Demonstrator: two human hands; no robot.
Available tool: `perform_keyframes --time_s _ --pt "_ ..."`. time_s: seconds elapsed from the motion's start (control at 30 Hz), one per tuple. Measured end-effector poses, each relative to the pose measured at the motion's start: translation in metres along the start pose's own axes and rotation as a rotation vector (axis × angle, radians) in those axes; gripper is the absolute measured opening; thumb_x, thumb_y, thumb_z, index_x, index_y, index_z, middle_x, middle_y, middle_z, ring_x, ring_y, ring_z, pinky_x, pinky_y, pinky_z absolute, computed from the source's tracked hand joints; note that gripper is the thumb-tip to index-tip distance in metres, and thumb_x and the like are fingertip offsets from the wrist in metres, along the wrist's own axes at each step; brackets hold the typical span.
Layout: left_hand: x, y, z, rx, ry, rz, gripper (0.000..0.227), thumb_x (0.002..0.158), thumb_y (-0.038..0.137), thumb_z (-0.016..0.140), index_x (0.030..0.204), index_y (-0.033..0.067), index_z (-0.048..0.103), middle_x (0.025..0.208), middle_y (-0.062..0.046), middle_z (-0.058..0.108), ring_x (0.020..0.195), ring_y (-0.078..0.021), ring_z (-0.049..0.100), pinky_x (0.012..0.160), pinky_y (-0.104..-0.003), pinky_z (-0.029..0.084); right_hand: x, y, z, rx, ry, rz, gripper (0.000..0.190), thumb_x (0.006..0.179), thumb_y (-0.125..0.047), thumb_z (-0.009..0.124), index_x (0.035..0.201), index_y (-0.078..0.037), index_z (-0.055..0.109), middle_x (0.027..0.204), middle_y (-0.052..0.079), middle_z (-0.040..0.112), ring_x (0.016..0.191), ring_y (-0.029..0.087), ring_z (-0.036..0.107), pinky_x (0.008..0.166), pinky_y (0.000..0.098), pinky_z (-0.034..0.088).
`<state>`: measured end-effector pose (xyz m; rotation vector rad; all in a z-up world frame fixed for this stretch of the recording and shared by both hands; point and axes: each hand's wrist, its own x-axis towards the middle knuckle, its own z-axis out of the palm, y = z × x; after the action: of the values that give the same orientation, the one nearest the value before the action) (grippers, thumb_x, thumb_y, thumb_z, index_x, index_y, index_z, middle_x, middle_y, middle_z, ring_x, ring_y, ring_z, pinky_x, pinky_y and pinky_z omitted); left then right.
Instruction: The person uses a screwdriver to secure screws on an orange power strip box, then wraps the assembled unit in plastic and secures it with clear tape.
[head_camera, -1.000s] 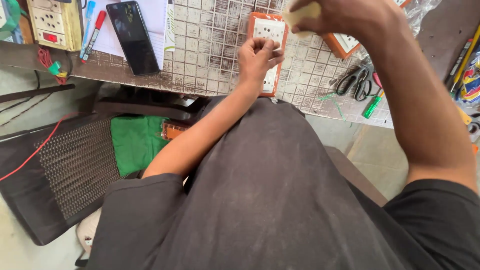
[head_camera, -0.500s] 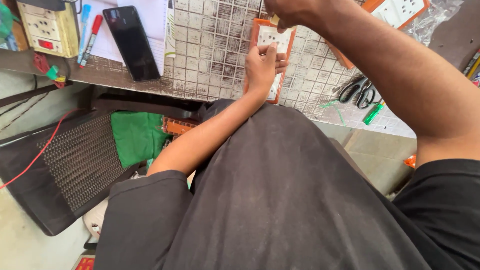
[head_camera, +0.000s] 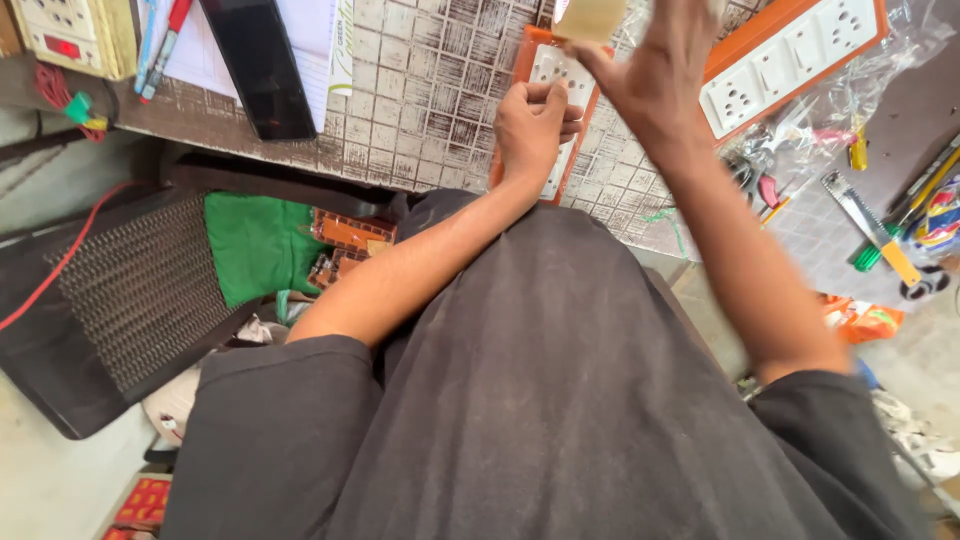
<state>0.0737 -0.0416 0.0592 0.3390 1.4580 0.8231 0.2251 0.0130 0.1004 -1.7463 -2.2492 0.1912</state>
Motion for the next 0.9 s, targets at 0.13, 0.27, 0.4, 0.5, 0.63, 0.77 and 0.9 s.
perform_keyframes --time_s 0.13,0.27,0.4,0.5,0.63,0.77,0.9 --pt "0.002 -0.004 0.001 0.004 0.013 0.052 0.025 0.094 0.019 0.068 0.096 -0.005 0.061 0.075 -0.015 0.077 0.059 -0.0186 0.076 0.051 -0.03 0.062 -0.047 -0.022 0.037 0.376 0.212 0.399 0.114 0.08 -0.046 0.1 0.153 0.002 0.027 0.131 0.023 0.054 0.114 0.034 0.056 0.095 0.0498 0.051" --pt "0.012 -0.005 -0.003 0.034 -0.008 -0.016 0.026 0.091 0.021 0.067 0.091 -0.0047 0.063 0.072 -0.016 0.077 0.055 -0.0198 0.076 0.048 -0.031 0.063 -0.074 -0.004 0.072 0.991 0.085 0.977 0.078 0.092 -0.039 0.081 0.15 -0.005 0.043 0.105 0.012 0.072 0.087 0.017 0.069 0.068 0.0339 0.061" --pt "0.04 0.022 -0.04 0.147 -0.249 -0.304 0.04 0.086 0.031 0.071 0.087 -0.0086 0.069 0.07 -0.017 0.076 0.055 -0.0234 0.076 0.05 -0.036 0.066 -0.081 0.006 0.087 1.117 0.036 0.851 0.056 0.106 -0.036 0.074 0.146 -0.001 0.059 0.112 0.011 0.073 0.089 0.012 0.07 0.07 0.0262 0.062" --pt "0.04 0.03 -0.049 0.429 -0.144 0.051 0.047 0.082 0.041 0.076 0.09 -0.0048 0.069 0.074 -0.013 0.074 0.064 -0.0237 0.075 0.059 -0.041 0.063 -0.078 0.005 0.084 0.914 0.004 0.62 0.056 0.103 -0.031 0.078 0.145 -0.003 0.055 0.11 0.009 0.068 0.089 0.013 0.069 0.071 0.0264 0.061" --pt "0.033 0.024 -0.042 0.825 0.07 0.6 0.083 0.067 0.06 0.092 0.122 0.0065 0.06 0.099 -0.015 0.061 0.096 -0.0329 0.061 0.083 -0.05 0.055 -0.069 0.0 0.067 0.929 -0.14 0.675 0.053 0.101 -0.03 0.074 0.144 -0.005 0.054 0.105 0.006 0.066 0.088 0.012 0.069 0.069 0.0278 0.061" --pt "0.033 0.013 -0.02 0.903 0.048 0.55 0.099 0.065 0.066 0.091 0.139 0.0161 0.05 0.121 -0.017 0.047 0.12 -0.0383 0.047 0.095 -0.052 0.049 -0.059 0.003 0.06 1.023 -0.25 0.836 0.048 0.106 -0.039 0.061 0.141 -0.007 0.057 0.107 0.005 0.067 0.092 0.01 0.067 0.073 0.0289 0.065" --pt "0.031 0.026 -0.021 0.73 -0.053 0.58 0.073 0.071 0.05 0.094 0.122 0.0113 0.059 0.109 -0.012 0.058 0.105 -0.0303 0.059 0.088 -0.043 0.052 -0.06 0.014 0.054 1.184 -0.22 0.789 0.052 0.108 -0.043 0.067 0.137 -0.001 0.054 0.123 0.01 0.071 0.106 0.014 0.069 0.084 0.0314 0.065"
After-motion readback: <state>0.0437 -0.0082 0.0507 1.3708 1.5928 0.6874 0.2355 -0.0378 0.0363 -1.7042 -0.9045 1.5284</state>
